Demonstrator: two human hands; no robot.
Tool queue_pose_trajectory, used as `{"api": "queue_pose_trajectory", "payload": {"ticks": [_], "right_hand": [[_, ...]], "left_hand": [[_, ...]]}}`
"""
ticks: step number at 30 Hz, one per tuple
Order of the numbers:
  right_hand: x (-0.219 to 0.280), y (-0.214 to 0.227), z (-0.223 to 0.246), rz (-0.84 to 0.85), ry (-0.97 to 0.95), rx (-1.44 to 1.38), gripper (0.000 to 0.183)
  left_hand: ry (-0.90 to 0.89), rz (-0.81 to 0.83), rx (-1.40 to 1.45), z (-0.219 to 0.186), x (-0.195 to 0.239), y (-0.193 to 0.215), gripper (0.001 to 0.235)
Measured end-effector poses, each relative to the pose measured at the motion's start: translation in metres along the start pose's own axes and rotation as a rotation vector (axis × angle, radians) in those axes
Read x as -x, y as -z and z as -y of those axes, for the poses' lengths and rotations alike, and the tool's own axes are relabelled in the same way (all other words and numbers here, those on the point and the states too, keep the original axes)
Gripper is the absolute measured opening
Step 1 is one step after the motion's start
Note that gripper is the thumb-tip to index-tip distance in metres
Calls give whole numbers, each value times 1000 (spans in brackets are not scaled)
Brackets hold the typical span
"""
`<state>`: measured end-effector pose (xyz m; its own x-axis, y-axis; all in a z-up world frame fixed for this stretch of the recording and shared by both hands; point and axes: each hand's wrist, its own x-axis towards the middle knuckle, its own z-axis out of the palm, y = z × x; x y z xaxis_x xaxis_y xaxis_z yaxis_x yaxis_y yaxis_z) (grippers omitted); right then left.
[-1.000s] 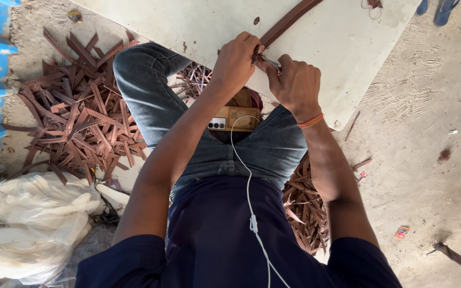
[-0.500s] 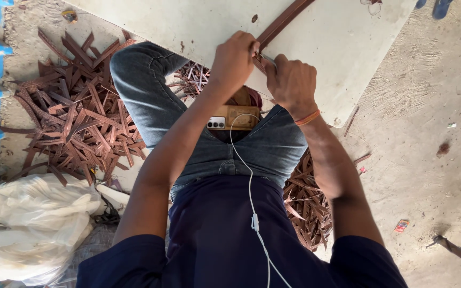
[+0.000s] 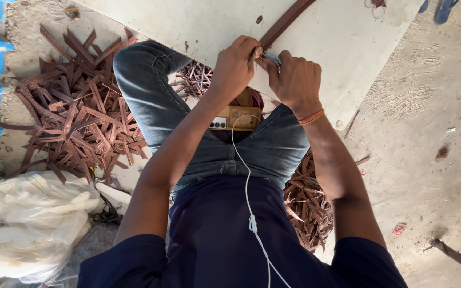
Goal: The person cuts narrow strips of brown material using hand-held snips in a shoe manufacturing environment.
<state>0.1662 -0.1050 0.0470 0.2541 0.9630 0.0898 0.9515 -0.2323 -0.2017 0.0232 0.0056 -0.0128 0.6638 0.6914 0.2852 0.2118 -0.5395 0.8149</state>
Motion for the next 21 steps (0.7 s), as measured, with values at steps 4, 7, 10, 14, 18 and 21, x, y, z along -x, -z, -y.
{"api": "queue_pose_trajectory", "payload": {"ticks": [4, 7, 10, 14, 18, 21], "right_hand": [[1, 2, -1, 7, 5, 5, 37], [-2, 2, 1, 24, 0, -12, 38], [-5, -2, -2, 59, -17, -9, 40], [0, -7, -7, 38, -13, -28, 39], [4, -2, -2, 11, -20, -118, 43], [10, -2, 0, 23, -37, -140, 47]], "left_hand": [[-49, 1, -74, -2, 3, -3, 10], [-64, -55, -31, -4, 8, -3, 11], [-154, -5, -157, -4, 10, -8, 20], [220, 76, 43, -3, 6, -6, 4], [1, -124, 75, -13, 5, 3, 6], [-39, -114, -89, -7, 9, -3, 8]]}}
